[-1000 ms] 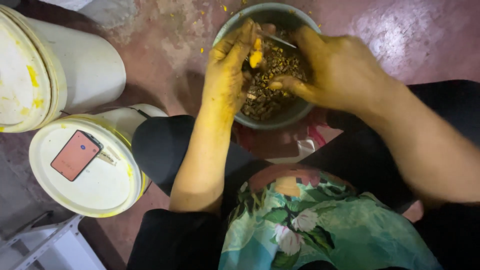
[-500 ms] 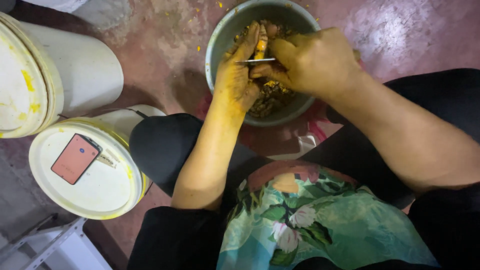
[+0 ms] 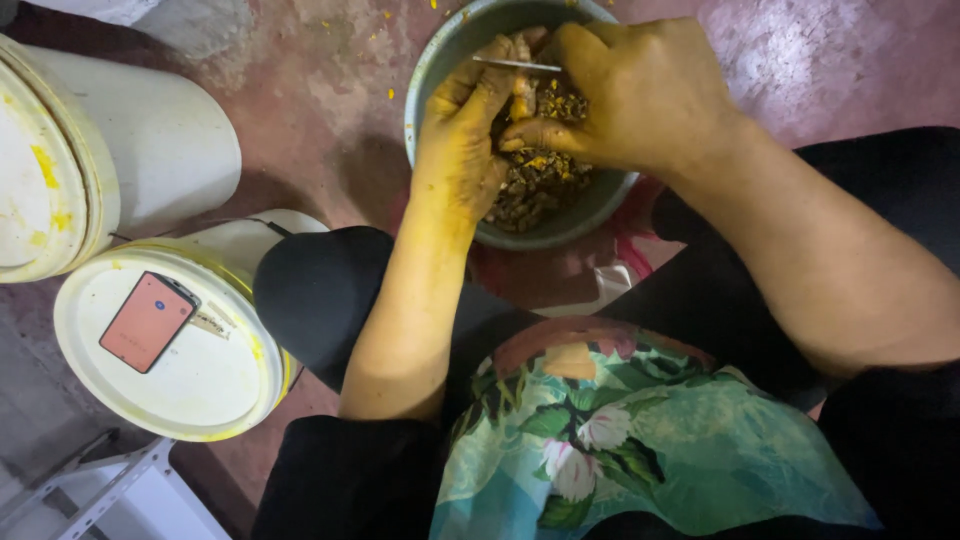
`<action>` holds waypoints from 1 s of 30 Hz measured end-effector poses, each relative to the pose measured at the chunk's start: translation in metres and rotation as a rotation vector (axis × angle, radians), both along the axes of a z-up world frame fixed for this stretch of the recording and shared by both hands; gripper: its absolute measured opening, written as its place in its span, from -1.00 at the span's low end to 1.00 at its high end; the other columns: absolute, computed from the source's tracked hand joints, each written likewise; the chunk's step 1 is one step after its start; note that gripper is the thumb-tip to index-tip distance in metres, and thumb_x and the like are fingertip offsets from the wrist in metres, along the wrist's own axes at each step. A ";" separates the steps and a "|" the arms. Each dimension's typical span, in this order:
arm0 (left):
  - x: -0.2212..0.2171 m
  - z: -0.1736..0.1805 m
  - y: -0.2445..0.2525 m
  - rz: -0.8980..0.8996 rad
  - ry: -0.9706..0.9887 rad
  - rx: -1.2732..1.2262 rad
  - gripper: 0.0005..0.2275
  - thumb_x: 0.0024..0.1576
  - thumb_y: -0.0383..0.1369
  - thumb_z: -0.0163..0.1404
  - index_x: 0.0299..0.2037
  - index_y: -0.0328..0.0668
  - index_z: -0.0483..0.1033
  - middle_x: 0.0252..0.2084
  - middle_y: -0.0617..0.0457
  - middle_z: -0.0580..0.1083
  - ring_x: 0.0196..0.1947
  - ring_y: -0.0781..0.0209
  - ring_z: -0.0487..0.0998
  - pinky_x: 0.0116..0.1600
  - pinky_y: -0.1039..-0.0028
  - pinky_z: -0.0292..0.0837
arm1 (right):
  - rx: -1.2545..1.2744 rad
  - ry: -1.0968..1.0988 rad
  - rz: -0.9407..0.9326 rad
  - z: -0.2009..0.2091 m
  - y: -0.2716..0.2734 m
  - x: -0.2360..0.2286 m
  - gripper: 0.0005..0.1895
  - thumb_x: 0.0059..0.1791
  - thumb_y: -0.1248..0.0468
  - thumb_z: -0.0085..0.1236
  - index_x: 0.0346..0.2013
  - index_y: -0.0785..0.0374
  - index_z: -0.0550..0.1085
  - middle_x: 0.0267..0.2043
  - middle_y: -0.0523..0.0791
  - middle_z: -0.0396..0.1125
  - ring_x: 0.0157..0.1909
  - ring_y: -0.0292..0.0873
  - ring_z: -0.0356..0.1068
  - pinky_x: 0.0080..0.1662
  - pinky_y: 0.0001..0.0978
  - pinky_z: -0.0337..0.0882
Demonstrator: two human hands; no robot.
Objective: Peeling and cutting turmeric roots into a bowl using a knife
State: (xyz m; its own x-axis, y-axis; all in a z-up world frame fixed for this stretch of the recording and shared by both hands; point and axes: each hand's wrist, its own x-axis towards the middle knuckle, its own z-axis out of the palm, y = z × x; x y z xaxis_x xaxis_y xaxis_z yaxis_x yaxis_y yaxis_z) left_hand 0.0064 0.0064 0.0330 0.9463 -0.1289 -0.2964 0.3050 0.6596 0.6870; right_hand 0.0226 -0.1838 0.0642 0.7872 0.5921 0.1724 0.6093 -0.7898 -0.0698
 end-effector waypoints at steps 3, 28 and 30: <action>-0.001 -0.025 0.001 0.027 0.037 -0.094 -0.74 0.23 -0.39 0.15 0.03 -0.44 0.59 -0.13 -0.07 0.55 -0.18 0.27 0.50 -0.06 0.61 0.41 | -0.010 0.012 -0.008 0.000 0.001 0.000 -0.21 0.14 -0.60 0.04 -0.20 0.08 0.42 -0.42 -0.16 0.37 -0.42 0.00 0.45 -0.43 -0.09 0.35; 0.000 -0.041 0.006 0.072 0.119 0.031 -0.94 0.14 -0.58 0.06 -0.24 -0.30 0.56 -0.43 -0.01 0.50 -0.43 0.30 0.47 -0.26 0.59 0.39 | 0.447 0.515 -0.068 0.007 0.020 -0.001 -0.35 0.10 -0.16 0.25 0.06 0.44 0.47 0.00 0.20 0.47 -0.03 0.31 0.45 -0.06 0.07 0.41; 0.001 -0.040 0.007 0.060 0.140 0.028 -0.94 0.14 -0.54 0.10 -0.22 -0.28 0.60 -0.43 0.02 0.51 -0.44 0.31 0.47 -0.28 0.58 0.40 | 0.454 0.485 -0.040 0.008 0.020 -0.001 -0.37 0.11 -0.15 0.25 0.02 0.43 0.48 -0.07 0.17 0.46 -0.10 0.28 0.43 -0.11 0.06 0.40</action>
